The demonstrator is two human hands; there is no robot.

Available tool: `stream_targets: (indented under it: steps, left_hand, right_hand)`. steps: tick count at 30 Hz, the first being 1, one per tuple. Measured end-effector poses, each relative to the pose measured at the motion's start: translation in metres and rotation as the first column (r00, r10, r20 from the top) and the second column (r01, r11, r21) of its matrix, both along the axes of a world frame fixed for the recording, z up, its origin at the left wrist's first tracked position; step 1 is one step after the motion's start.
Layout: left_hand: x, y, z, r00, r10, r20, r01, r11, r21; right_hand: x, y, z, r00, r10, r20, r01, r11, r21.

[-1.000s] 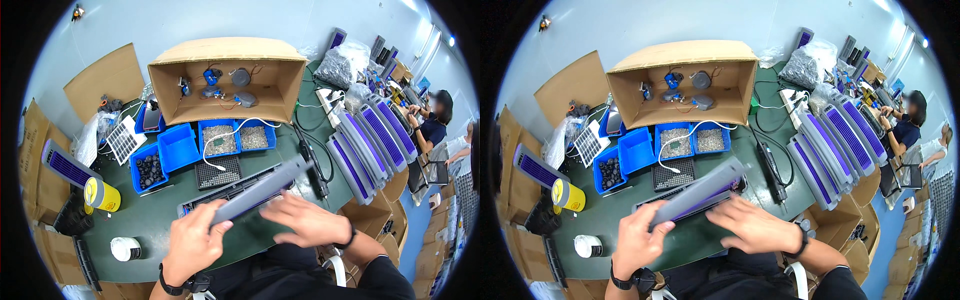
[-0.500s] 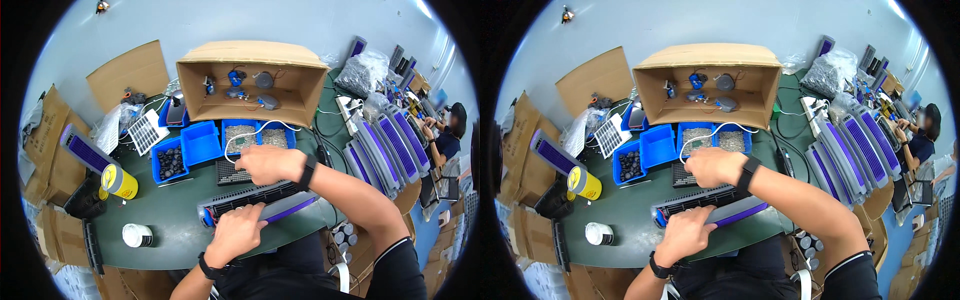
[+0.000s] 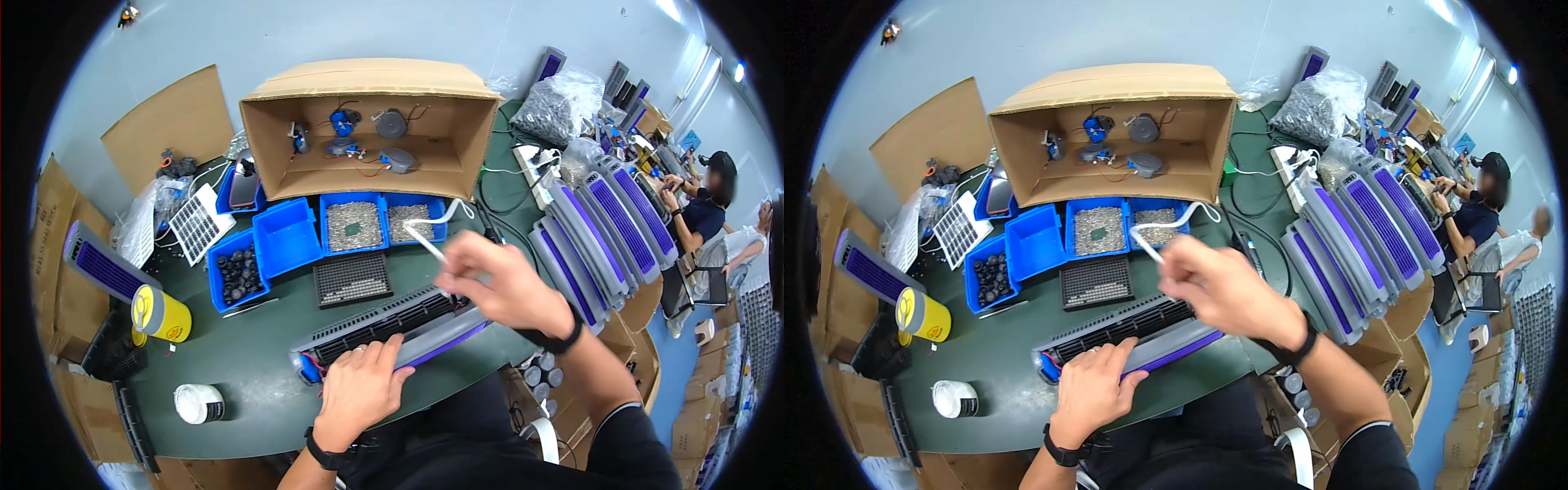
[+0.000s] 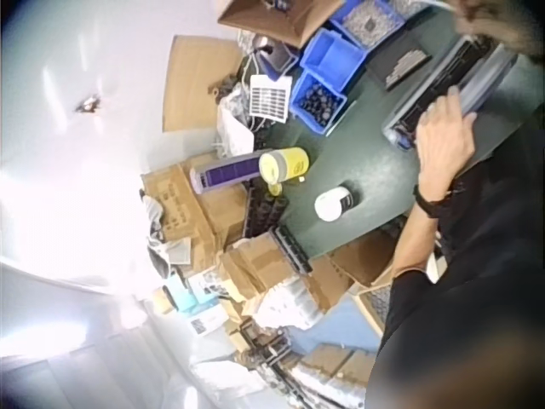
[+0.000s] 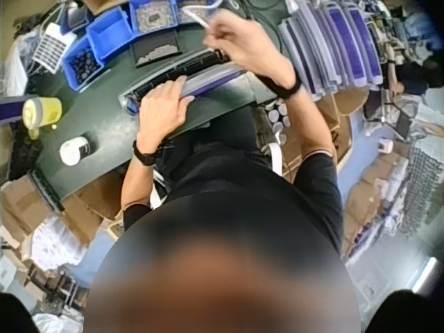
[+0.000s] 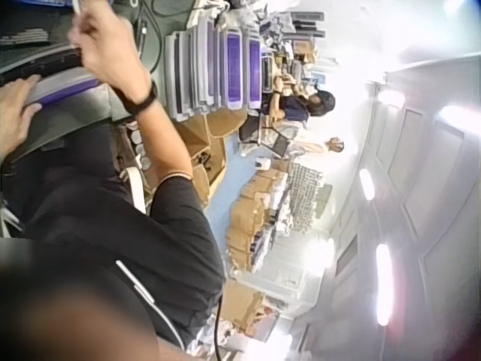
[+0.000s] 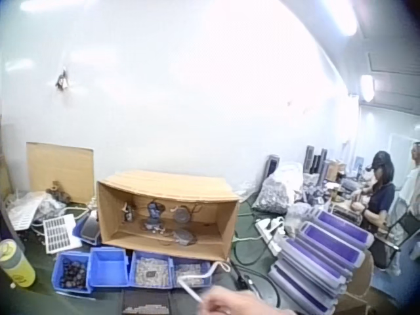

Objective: The person assembles a grey and purple electronic device, likely a portable fan, at a workbench. They connect internal wires, insert a power cord, and use a heat gun to seal the casing before placing the finished unit into a cardboard box.

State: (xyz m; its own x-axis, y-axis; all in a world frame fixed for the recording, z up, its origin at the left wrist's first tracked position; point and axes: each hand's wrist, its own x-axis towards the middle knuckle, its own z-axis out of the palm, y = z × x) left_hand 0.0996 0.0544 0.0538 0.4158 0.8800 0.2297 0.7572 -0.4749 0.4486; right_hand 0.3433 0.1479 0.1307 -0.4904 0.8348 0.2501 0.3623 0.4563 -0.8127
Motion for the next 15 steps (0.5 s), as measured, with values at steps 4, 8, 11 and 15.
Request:
stream_targets:
  steps: [4, 8, 11, 15]
  left_hand:
    - [0.008, 0.002, 0.000, 1.000, -0.026, 0.011, 0.026, 0.999, 0.024]
    - [0.006, 0.001, -0.001, 1.000, -0.008, 0.005, 0.008, 1.000, 0.028]
    - [0.007, 0.001, 0.001, 1.000, -0.006, 0.010, 0.005, 0.999, 0.033]
    - [0.009, 0.002, 0.000, 1.000, 0.002, 0.015, -0.002, 0.999, 0.044]
  right_hand:
    - [0.059, -0.055, -0.046, 0.936, -0.320, -0.147, 0.308, 0.946, -0.097]
    - [0.064, -0.070, -0.075, 0.884, -0.436, -0.166, 0.443, 0.896, 0.004]
    - [0.066, -0.070, -0.083, 0.870, -0.449, -0.203, 0.468, 0.882, 0.056]
    - [0.062, -0.076, -0.077, 0.882, -0.461, -0.093, 0.469, 0.851, 0.236]
